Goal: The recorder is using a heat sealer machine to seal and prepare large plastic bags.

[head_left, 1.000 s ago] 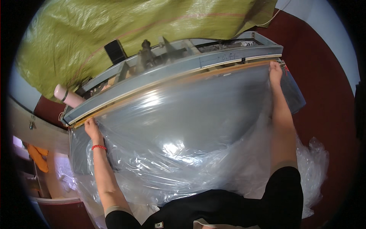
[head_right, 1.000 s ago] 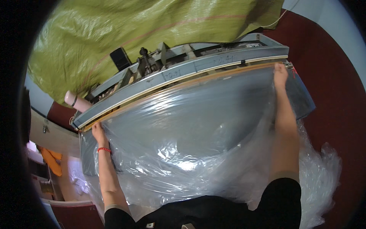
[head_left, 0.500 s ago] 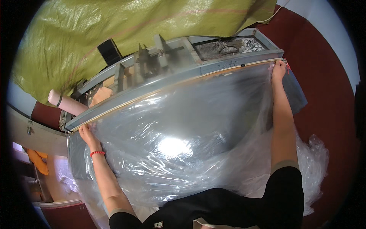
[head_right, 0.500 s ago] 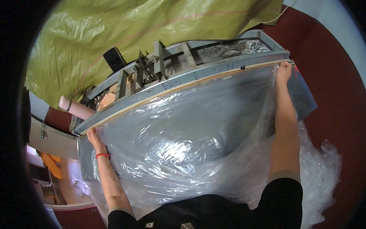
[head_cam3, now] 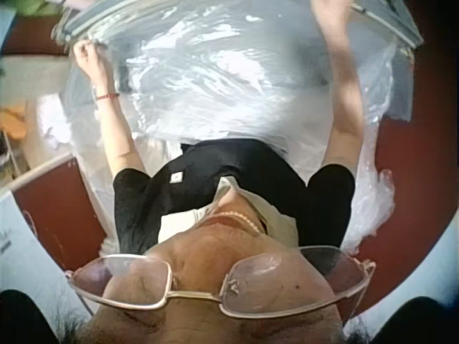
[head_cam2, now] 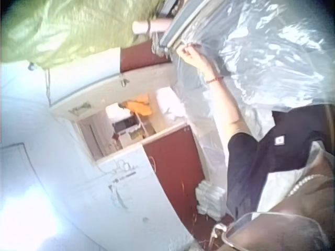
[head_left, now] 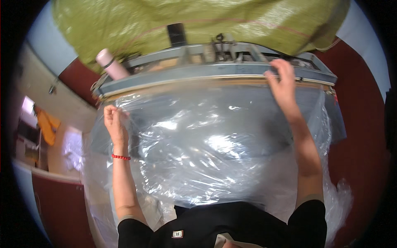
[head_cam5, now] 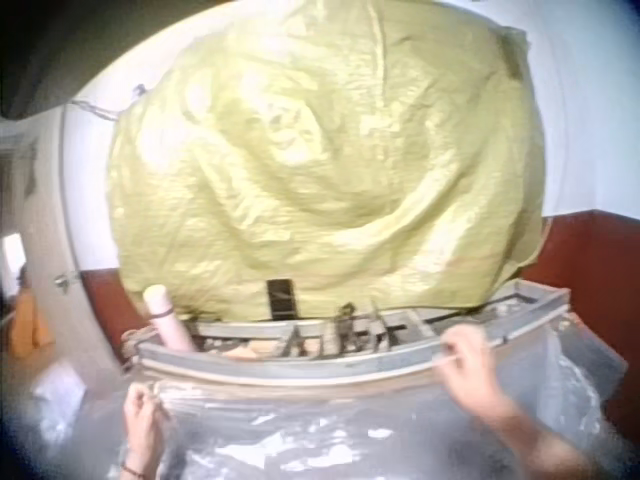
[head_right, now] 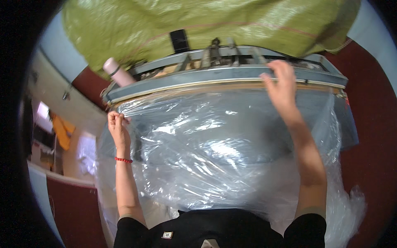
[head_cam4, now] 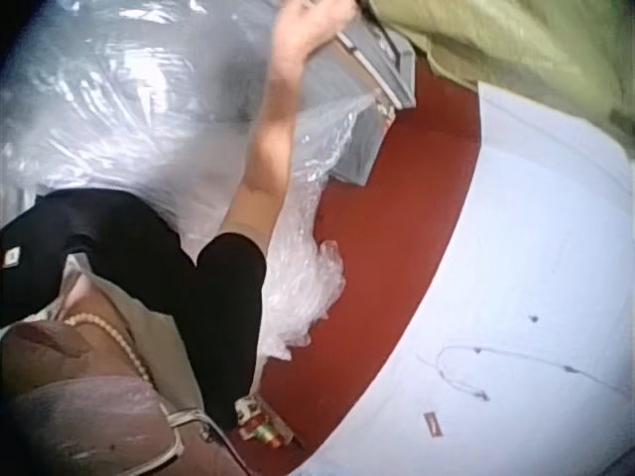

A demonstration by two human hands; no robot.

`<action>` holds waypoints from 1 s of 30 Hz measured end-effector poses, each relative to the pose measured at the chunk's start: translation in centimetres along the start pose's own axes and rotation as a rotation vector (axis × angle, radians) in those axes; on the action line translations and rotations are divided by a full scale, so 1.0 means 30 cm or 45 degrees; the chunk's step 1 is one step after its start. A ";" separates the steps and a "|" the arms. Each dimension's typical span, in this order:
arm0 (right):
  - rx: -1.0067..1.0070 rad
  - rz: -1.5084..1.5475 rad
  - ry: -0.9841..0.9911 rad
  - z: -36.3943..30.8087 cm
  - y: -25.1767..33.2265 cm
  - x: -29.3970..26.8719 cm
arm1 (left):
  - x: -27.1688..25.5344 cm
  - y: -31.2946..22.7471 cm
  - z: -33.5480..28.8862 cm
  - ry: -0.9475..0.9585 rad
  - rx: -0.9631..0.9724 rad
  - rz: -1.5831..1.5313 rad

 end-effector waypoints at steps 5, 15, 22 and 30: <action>0.563 0.873 0.938 -0.149 0.274 0.364 | -0.185 -0.054 -0.039 -0.093 -0.056 -0.089; 0.898 0.027 0.188 -0.538 -0.598 -0.247 | -0.297 0.076 -0.375 0.427 0.088 1.523; 0.979 -0.652 0.327 -0.772 -0.820 -0.654 | -0.194 0.006 -0.705 0.508 -0.336 0.955; 1.071 -0.827 0.357 -0.788 -0.832 -0.663 | -0.157 0.362 -1.055 0.973 -0.416 1.281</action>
Point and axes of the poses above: each hand's wrist, its own z-axis towards the middle knuckle, its own x-axis out of the palm, y = z × x, the point moved 10 cm from there along z, towards the middle knuckle, and after that the axes turned 4 degrees about -x, right-handed, at the moved point
